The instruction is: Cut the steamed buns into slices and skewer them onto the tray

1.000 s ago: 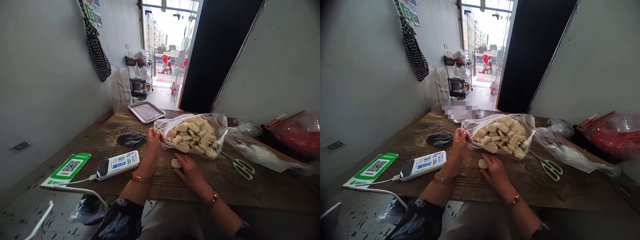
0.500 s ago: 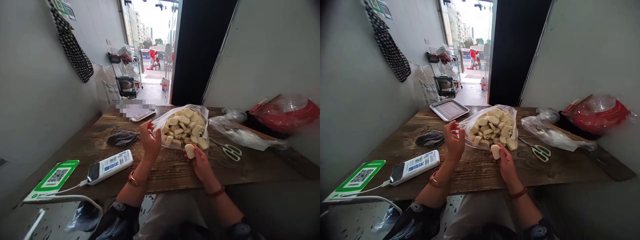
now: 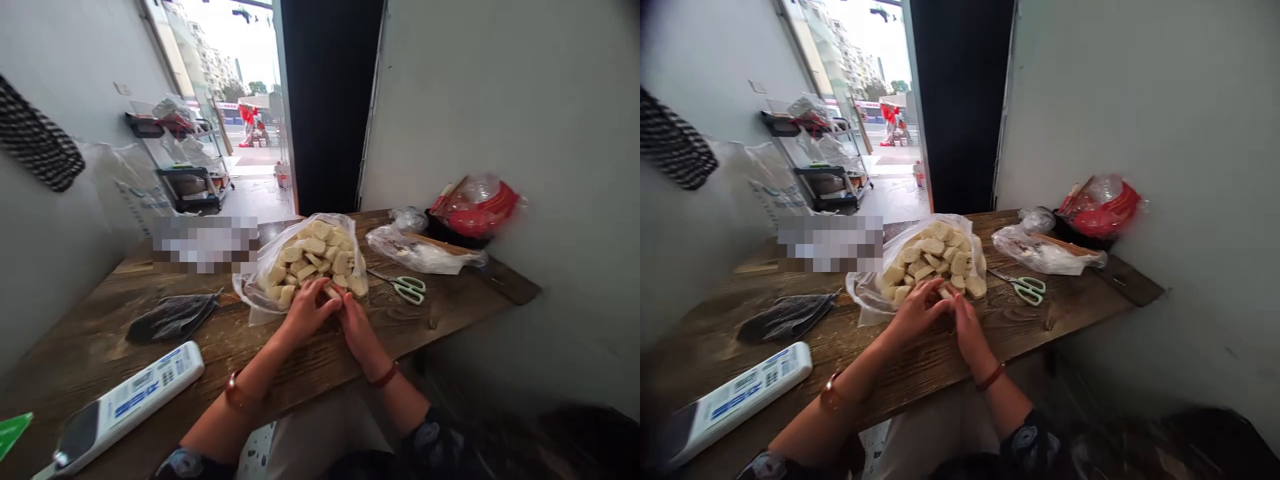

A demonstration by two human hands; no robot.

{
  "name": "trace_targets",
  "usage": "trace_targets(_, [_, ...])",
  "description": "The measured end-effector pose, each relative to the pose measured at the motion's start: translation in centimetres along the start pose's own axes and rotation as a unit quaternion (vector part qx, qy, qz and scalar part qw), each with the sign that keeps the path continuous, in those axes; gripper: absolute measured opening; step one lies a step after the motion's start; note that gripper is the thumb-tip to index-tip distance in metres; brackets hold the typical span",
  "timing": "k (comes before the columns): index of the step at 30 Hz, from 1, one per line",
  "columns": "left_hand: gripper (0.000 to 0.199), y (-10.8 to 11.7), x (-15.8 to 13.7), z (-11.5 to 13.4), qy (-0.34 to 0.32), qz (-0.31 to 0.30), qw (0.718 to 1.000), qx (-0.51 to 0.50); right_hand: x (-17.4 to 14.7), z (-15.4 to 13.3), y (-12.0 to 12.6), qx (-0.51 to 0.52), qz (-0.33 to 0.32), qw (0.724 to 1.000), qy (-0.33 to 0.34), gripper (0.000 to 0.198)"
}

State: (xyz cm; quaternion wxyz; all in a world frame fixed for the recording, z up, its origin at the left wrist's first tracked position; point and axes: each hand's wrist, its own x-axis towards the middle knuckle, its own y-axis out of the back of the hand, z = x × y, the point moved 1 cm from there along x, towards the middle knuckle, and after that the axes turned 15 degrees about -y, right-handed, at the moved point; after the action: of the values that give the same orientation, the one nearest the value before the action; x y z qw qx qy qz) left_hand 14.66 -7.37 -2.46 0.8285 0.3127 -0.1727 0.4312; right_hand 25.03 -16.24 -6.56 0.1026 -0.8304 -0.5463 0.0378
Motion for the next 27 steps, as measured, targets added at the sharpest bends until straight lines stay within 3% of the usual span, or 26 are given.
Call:
trace_targets(4, [0.040, 0.5, 0.0, -0.9, 0.084, 0.011, 0.991, -0.108, -0.1, 0.0, -0.1, -0.049, 0.041, 0.998, 0.024, 0.062])
trace_targets(8, [0.052, 2.3, -0.2, -1.0, 0.162, 0.041, 0.959, -0.228, -0.6, 0.0, 0.8, -0.053, 0.139, 0.988, 0.045, 0.050])
trace_targets(11, [0.055, 3.6, -0.1, -0.8, 0.192, 0.095, 0.933, -0.288, -0.4, -1.9, 3.3, -0.189, 0.160, 0.965, 0.085, 0.043])
trace_targets(16, [0.042, 3.7, 0.1, -0.5, 0.219, 0.104, 0.912, -0.331, 4.3, -8.4, 12.2, -0.340, 0.194, 0.914, 0.107, 0.030])
trace_targets(20, [0.039, 3.4, 0.0, -0.4, 0.234, 0.077, 0.906, -0.343, 9.9, -12.5, 20.3, -0.460, 0.243, 0.853, 0.046, 0.025])
trace_targets(23, [0.041, 3.6, -0.2, -0.5, 0.235, 0.079, 0.900, -0.359, 12.2, -13.3, 25.1, -0.533, 0.278, 0.799, -0.021, 0.035])
trace_targets(27, [0.042, 3.8, -0.5, -0.6, 0.234, 0.083, 0.897, -0.367, 12.7, -12.1, 29.2, -0.601, 0.298, 0.734, -0.110, 0.037])
